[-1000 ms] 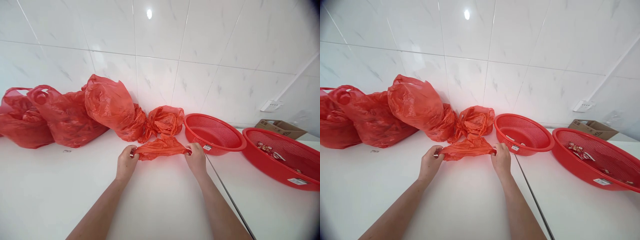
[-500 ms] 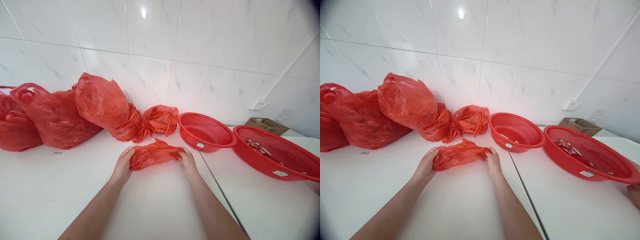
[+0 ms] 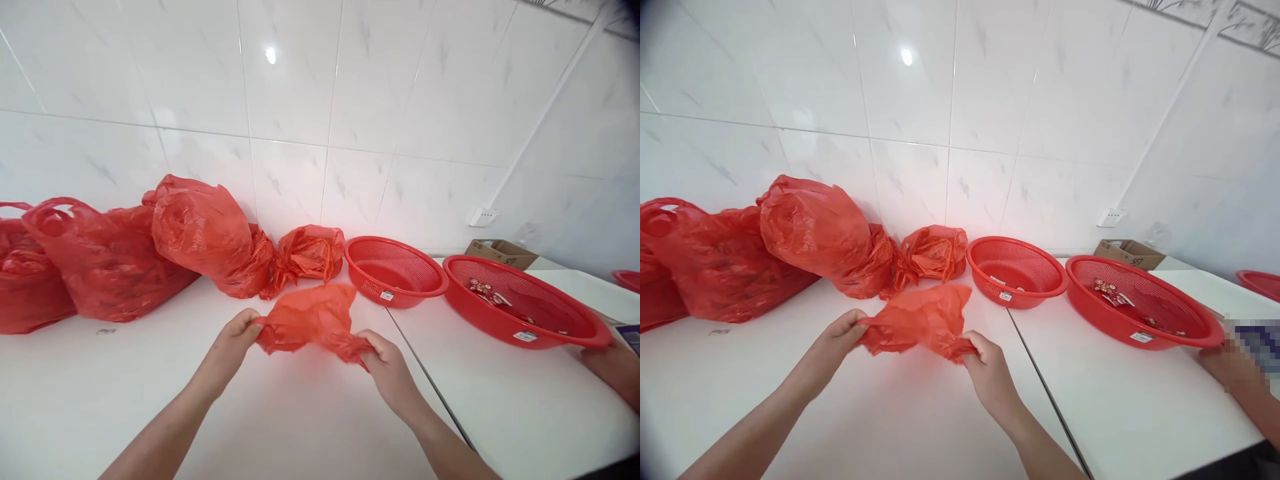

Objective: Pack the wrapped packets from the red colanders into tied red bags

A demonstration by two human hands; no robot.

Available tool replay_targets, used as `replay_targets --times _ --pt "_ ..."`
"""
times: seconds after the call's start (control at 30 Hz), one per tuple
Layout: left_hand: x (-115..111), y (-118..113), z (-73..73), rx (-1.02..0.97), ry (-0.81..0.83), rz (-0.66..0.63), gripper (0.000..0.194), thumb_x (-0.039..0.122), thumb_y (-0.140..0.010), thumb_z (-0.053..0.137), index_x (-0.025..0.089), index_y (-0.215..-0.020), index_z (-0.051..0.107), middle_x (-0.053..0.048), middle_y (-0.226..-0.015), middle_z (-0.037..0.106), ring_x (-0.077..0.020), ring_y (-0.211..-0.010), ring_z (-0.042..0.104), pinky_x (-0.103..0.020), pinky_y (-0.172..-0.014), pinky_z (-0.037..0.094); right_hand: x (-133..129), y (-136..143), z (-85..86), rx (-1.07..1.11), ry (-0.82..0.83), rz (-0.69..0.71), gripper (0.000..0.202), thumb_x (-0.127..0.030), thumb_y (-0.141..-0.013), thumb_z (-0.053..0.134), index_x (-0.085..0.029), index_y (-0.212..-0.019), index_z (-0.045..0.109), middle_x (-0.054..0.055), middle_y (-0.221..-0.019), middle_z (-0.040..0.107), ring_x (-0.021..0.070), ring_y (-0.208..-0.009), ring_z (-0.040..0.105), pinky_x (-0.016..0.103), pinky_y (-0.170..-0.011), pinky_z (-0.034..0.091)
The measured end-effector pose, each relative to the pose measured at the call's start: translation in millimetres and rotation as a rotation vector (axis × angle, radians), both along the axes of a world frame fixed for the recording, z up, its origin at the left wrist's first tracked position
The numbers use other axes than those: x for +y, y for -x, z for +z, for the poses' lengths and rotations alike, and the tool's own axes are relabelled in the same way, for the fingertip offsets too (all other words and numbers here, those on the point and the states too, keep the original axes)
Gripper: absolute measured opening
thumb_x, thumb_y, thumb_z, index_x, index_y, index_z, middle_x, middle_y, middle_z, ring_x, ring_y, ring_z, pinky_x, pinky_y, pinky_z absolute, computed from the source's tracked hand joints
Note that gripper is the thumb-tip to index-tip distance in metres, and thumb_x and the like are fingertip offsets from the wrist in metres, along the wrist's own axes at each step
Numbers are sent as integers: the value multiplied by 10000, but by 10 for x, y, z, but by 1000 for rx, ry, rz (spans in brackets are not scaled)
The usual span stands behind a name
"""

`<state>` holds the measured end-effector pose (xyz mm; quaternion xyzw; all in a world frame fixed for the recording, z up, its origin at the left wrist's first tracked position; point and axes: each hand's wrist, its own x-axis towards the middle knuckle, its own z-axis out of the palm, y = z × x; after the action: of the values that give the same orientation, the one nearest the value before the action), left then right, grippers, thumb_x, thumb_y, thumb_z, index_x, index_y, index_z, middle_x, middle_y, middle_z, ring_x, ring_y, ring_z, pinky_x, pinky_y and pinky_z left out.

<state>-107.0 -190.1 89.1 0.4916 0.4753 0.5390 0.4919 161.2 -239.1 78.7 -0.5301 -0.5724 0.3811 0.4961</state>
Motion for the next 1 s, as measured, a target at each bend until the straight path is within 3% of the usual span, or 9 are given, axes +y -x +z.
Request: replay_targets --times 0.1,0.2,0.3,0.47,0.6,0.7,0.83,0.9,1.0 --pt "-51 -98 -141 -356 196 -44 58 248 -777 594 194 -765 577 14 -744 617 -122 -636 571 -249 -611 499 -17 -48 -77 113 189 81 146 -291 -799 513 -198 -774 624 26 -797 645 177 -750 579 303 -695 442" --pt "-49 -223 -197 -538 335 1 45 190 -784 575 186 -817 606 -1 -817 645 -121 -691 613 -241 -642 524 25 -130 -146 225 312 144 133 -300 -775 576 -175 -751 614 35 -767 640 163 -712 580 301 -686 446" --pt "-58 -255 -162 -617 404 -77 79 256 -788 577 187 -771 613 -11 -786 661 -143 -685 639 -274 -651 548 62 -226 -217 441 410 186 129 -298 -745 645 -176 -784 635 43 -818 656 163 -750 601 294 -706 467" --pt "-120 -130 -125 -570 528 -255 114 278 -749 631 174 -786 659 -61 -801 701 -203 -713 684 -343 -692 569 54 -357 -294 920 459 98 177 -330 -771 641 -226 -913 661 39 -977 673 183 -869 630 312 -769 498" --pt "-68 -166 -237 -614 611 -274 192 304 -786 609 155 -887 676 -95 -904 708 -235 -807 691 -375 -755 566 159 -446 -321 956 452 54 214 -379 -800 613 -211 -927 650 46 -980 667 185 -871 628 295 -737 502" --pt "-3 -246 -343 -659 628 -206 195 294 -836 557 150 -911 664 -81 -885 698 -203 -786 684 -348 -759 565 271 -550 -312 782 405 -51 284 -409 -805 593 -196 -992 615 87 -1082 630 212 -956 606 324 -778 500" --pt "11 -295 -480 -651 604 -52 144 272 -845 563 175 -909 647 -34 -865 679 -150 -738 661 -284 -706 562 210 -504 -233 205 -82 -467 356 -365 -793 614 -258 -1122 527 78 -1245 528 238 -1145 503 401 -933 437" --pt "10 -301 -550 -641 582 -43 125 268 -835 580 185 -908 640 -19 -874 670 -135 -728 648 -264 -686 551 128 -350 -195 -162 -350 -349 429 -331 -783 631 -279 -1189 501 77 -1293 491 249 -1184 468 416 -969 410" --pt "31 -282 -592 -585 555 -139 167 315 -829 578 182 -919 624 -36 -896 657 -155 -758 639 -285 -694 536 122 -70 -212 -688 -515 171 525 -224 -744 658 -275 -1246 509 82 -1297 502 284 -1229 417 468 -1041 325"
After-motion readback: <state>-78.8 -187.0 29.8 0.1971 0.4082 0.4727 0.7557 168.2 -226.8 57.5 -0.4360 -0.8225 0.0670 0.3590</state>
